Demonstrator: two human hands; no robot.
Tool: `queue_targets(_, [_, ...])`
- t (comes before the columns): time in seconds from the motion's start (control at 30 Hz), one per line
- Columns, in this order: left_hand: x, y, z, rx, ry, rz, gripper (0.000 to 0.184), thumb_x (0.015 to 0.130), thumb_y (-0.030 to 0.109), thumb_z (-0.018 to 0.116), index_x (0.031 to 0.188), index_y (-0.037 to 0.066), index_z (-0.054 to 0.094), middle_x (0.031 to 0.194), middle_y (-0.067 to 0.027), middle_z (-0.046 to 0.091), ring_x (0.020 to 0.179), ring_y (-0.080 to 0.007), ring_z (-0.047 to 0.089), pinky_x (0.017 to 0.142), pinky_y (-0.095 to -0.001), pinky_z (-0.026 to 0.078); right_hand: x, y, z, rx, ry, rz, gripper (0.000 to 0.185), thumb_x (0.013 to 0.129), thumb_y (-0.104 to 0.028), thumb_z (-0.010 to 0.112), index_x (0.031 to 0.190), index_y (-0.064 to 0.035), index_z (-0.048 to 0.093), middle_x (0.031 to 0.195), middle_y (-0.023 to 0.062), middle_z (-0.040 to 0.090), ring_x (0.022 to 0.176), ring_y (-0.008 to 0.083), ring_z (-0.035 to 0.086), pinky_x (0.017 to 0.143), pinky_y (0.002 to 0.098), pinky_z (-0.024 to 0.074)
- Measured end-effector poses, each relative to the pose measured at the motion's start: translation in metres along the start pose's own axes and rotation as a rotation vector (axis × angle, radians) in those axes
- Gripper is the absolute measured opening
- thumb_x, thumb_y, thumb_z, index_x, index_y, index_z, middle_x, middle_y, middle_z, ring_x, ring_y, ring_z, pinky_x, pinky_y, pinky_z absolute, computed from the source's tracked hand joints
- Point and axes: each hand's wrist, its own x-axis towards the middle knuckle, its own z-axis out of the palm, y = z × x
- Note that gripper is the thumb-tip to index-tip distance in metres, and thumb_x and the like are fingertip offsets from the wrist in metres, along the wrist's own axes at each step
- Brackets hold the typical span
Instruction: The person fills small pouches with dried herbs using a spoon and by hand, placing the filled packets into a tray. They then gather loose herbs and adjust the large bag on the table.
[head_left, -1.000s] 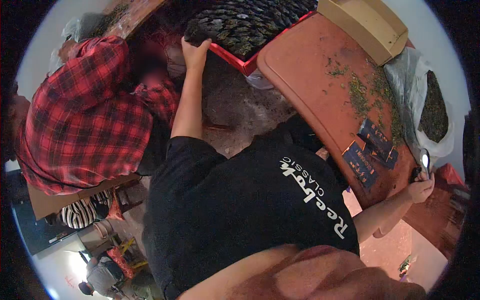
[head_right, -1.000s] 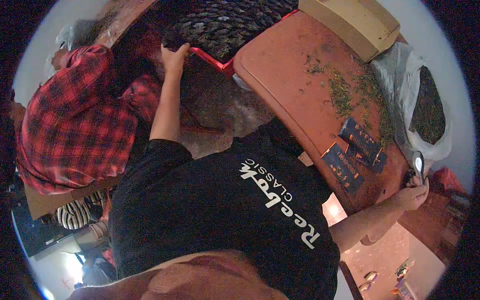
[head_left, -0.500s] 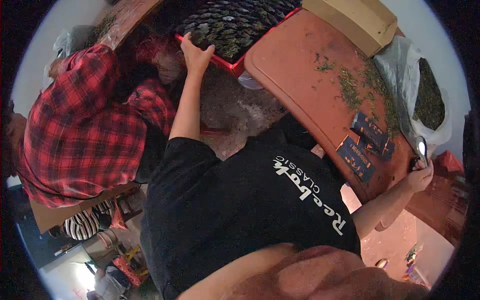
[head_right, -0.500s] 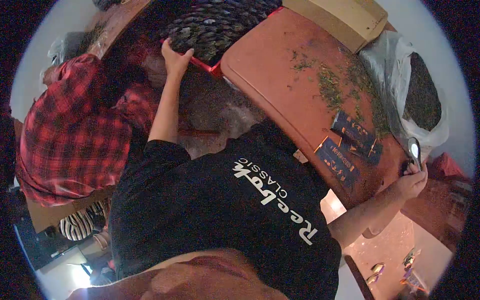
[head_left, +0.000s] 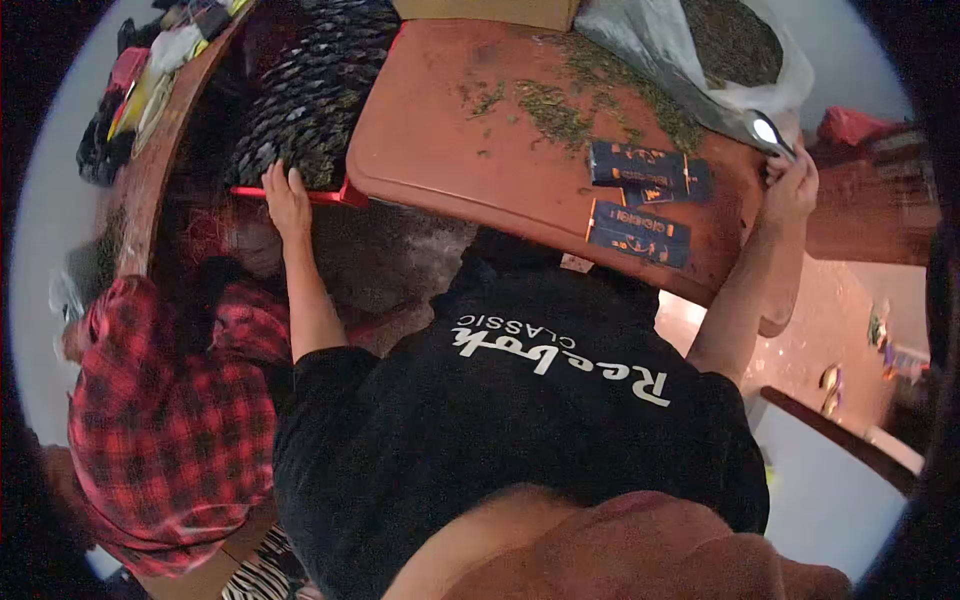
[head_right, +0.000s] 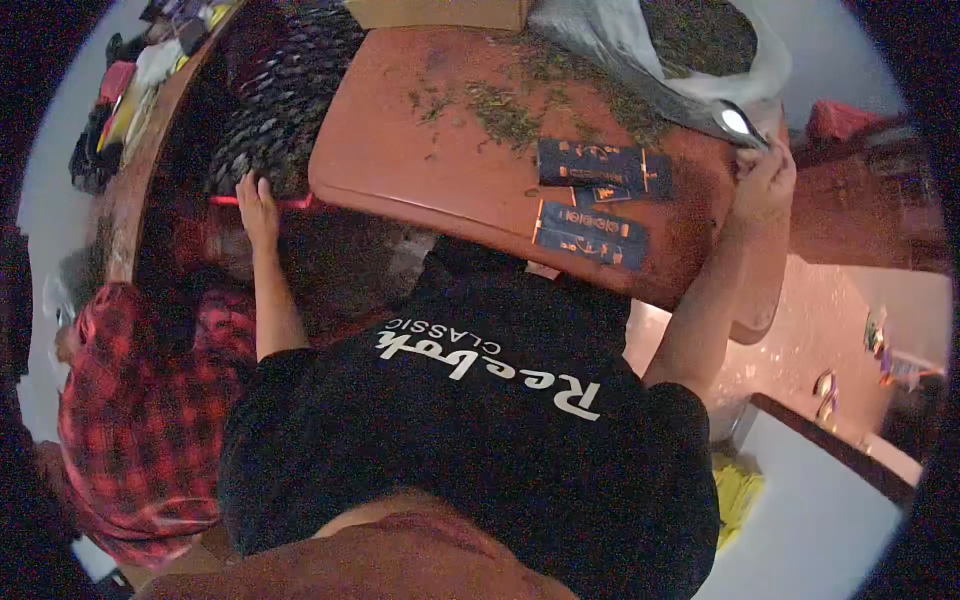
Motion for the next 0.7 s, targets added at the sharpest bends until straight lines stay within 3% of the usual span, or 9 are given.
queue_targets(0.13, [-0.001,0.017,-0.007,0.152,0.061,-0.050,0.050,0.097,0.028,0.053,0.137,-0.002,0.044,0.140,-0.0254,0.046,0.133,-0.0463,0.037,0.110,-0.0509,0.033,-0.006,-0.013,0.008,0.012,0.025,-0.036,0.034,0.104,-0.023,0.045,0.117,0.0067,0.053,0.070,0.0077,0.065,0.059,0.0078,0.053,0.056,0.0218,0.0430])
queue_targets(0.27, [0.003,0.077,-0.027,0.230,0.344,0.157,0.062,0.088,0.023,0.065,0.138,-0.004,0.041,0.134,-0.0254,0.049,0.122,-0.0432,0.045,0.102,-0.0478,0.039,-0.006,-0.011,0.009,-0.007,0.018,-0.050,0.036,0.104,-0.026,0.043,0.120,0.0049,0.053,0.074,0.0036,0.064,0.061,0.0056,0.049,0.057,0.0200,0.0407])
queue_targets(0.3, [0.006,0.099,-0.027,0.236,0.399,0.169,0.059,0.085,0.021,0.069,0.133,-0.005,0.046,0.130,-0.0237,0.052,0.118,-0.0411,0.049,0.099,-0.0451,0.041,-0.004,-0.010,0.007,-0.048,0.006,-0.055,0.036,0.104,-0.025,0.043,0.121,0.0047,0.053,0.074,0.0034,0.064,0.062,0.0056,0.049,0.058,0.0200,0.0408])
queue_targets(0.4, [0.011,0.174,-0.019,-0.167,0.217,0.264,0.053,0.083,0.021,0.072,0.127,-0.003,0.053,0.125,-0.0210,0.057,0.116,-0.0383,0.052,0.100,-0.0453,0.041,-0.012,-0.024,0.014,0.006,0.041,-0.082,0.032,0.103,-0.021,0.044,0.117,0.0047,0.056,0.072,0.0040,0.064,0.061,0.0062,0.051,0.058,0.0209,0.0428])
queue_targets(0.47, [0.012,0.225,-0.012,-0.407,-0.133,0.393,0.055,0.078,0.022,0.076,0.125,-0.001,0.056,0.123,-0.0185,0.058,0.118,-0.0347,0.053,0.102,-0.0432,0.040,-0.007,-0.014,0.016,0.083,0.078,-0.117,0.029,0.101,-0.018,0.046,0.111,0.0049,0.061,0.069,0.0061,0.066,0.057,0.0069,0.055,0.055,0.0216,0.0459])
queue_targets(0.53, [0.001,0.291,-0.020,-0.486,-0.330,0.531,0.058,0.078,0.026,0.077,0.126,0.002,0.056,0.125,-0.0168,0.059,0.117,-0.0342,0.053,0.101,-0.0439,0.040,-0.008,-0.014,0.015,0.048,0.096,-0.101,0.027,0.101,-0.017,0.047,0.110,0.0037,0.062,0.070,0.0046,0.066,0.061,0.0066,0.056,0.059,0.0212,0.0467])
queue_targets(0.6, [-0.012,0.338,-0.032,-0.427,-0.308,0.721,0.061,0.076,0.030,0.077,0.127,0.004,0.056,0.125,-0.0164,0.059,0.117,-0.0346,0.054,0.100,-0.0451,0.041,-0.011,-0.025,0.019,0.001,0.105,-0.104,0.026,0.101,-0.018,0.048,0.110,0.0027,0.062,0.070,0.0037,0.066,0.063,0.0064,0.057,0.061,0.0214,0.0471])
queue_targets(0.7, [-0.024,0.372,-0.019,-0.485,-0.322,0.808,0.068,0.070,0.037,0.079,0.127,0.008,0.056,0.121,-0.0137,0.061,0.111,-0.0343,0.055,0.094,-0.0472,0.040,-0.016,-0.028,0.020,0.009,0.089,-0.126,0.026,0.101,-0.018,0.048,0.110,0.0015,0.063,0.071,0.0025,0.067,0.063,0.0061,0.057,0.061,0.0219,0.0479])
